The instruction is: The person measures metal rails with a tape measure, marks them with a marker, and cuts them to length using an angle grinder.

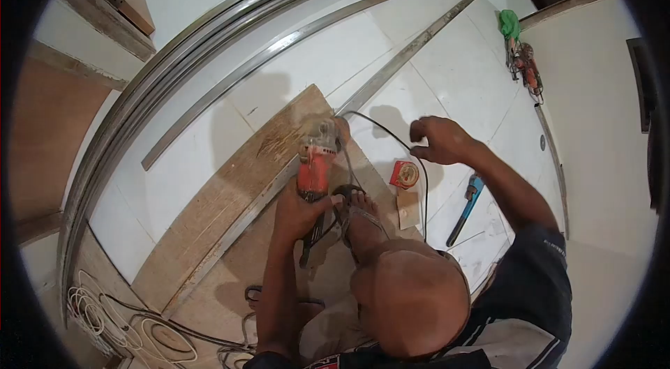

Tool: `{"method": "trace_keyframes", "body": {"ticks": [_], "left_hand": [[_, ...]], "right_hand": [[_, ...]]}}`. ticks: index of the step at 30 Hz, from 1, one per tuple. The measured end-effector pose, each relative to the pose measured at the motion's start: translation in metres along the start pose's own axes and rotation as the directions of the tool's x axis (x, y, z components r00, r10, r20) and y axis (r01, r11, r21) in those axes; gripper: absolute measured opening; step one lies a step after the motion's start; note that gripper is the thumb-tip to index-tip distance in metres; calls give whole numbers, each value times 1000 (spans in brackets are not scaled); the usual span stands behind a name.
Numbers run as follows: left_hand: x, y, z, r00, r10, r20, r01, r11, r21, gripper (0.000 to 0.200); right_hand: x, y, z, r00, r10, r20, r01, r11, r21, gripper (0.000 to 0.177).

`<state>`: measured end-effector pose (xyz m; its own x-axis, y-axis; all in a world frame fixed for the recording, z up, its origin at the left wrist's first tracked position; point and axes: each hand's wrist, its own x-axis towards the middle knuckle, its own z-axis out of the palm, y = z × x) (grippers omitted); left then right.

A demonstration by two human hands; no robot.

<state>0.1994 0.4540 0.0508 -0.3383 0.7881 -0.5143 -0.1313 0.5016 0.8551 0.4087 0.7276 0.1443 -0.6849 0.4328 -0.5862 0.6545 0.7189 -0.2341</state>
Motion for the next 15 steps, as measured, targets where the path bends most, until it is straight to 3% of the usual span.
{"method": "trace_keyframes", "body": {"ticks": [1, 2, 4, 5, 7, 8, 10, 12, 13, 14, 15], "left_hand": [[0, 6, 2, 979, 77, -190, -39, 980, 194, 60], [-1, 14, 2, 978, 75, -193, -34, 977, 209, 60], [-7, 56, -2, 900, 124, -419, 107, 868, 485, 61], [-10, 67, -9, 896, 133, -423, 106, 863, 495, 61], [-16, 82, -32, 856, 330, -398, -40, 810, 585, 69], [-20, 90, -42, 849, 337, -408, -35, 805, 593, 69], [-30, 100, -60, 839, 353, -414, -67, 822, 566, 66], [-33, 96, -63, 810, 356, -467, -99, 866, 490, 66], [-34, 93, -62, 780, 366, -507, -155, 899, 410, 67], [-32, 86, -62, 774, 362, -519, -148, 901, 409, 67], [-28, 72, -59, 722, 379, -579, -271, 925, 267, 64]], "right_hand": [[3, -3, 8, 977, -112, -180, 124, 991, 58, 33], [12, -8, 16, 947, -153, -281, 197, 971, 136, 37], [42, -34, 24, 841, -235, -486, 380, 898, 223, 46], [66, -40, 32, 760, -276, -589, 483, 845, 228, 51], [127, -43, 48, 627, -284, -726, 510, 854, 106, 51], [146, -38, 57, 616, -291, -732, 523, 846, 105, 51], [172, -39, 70, 850, -202, -486, 433, 794, 427, 51], [156, -35, 92, 895, -297, -333, 415, 826, 381, 46], [143, -25, 103, 892, -409, -193, 449, 851, 271, 38], [105, -26, 105, 944, -310, -109, 328, 908, 259, 35], [74, -10, 117, 949, -304, -84, 315, 924, 218, 36]]}}
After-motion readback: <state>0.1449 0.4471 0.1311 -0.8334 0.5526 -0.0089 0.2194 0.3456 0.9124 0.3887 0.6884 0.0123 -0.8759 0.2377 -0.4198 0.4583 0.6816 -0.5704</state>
